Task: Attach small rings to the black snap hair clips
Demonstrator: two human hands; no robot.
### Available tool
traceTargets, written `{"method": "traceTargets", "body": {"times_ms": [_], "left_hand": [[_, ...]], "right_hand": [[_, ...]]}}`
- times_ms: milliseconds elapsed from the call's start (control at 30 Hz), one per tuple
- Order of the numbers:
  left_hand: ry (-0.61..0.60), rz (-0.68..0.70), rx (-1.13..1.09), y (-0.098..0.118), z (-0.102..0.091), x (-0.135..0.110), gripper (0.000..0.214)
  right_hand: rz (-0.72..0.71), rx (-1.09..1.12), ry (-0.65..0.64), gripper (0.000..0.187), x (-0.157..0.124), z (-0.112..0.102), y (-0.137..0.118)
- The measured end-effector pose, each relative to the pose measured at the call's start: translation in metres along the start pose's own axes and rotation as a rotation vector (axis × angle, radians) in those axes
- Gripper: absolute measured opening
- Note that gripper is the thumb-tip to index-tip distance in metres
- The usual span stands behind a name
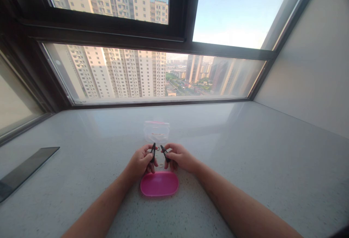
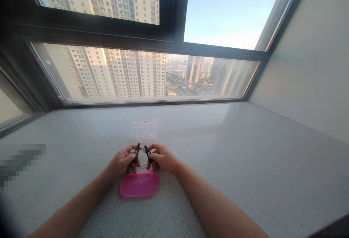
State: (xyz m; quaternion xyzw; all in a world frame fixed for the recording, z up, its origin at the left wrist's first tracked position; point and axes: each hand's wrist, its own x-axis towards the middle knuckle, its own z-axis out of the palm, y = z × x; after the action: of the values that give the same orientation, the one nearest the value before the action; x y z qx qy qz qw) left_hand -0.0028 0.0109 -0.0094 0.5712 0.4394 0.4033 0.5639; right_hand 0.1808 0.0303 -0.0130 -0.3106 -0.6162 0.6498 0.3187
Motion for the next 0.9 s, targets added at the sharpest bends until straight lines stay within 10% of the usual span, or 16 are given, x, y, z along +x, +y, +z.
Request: {"method": "traceTargets", "body": {"times_ms": [900], "left_hand": [[-0.020, -0.004, 0.016, 0.0006, 0.0002, 0.0001, 0.032]], "right_hand": [[-0.019, -0.014, 0.020, 0.022, 0.0010, 0.0009, 0.0012]]}}
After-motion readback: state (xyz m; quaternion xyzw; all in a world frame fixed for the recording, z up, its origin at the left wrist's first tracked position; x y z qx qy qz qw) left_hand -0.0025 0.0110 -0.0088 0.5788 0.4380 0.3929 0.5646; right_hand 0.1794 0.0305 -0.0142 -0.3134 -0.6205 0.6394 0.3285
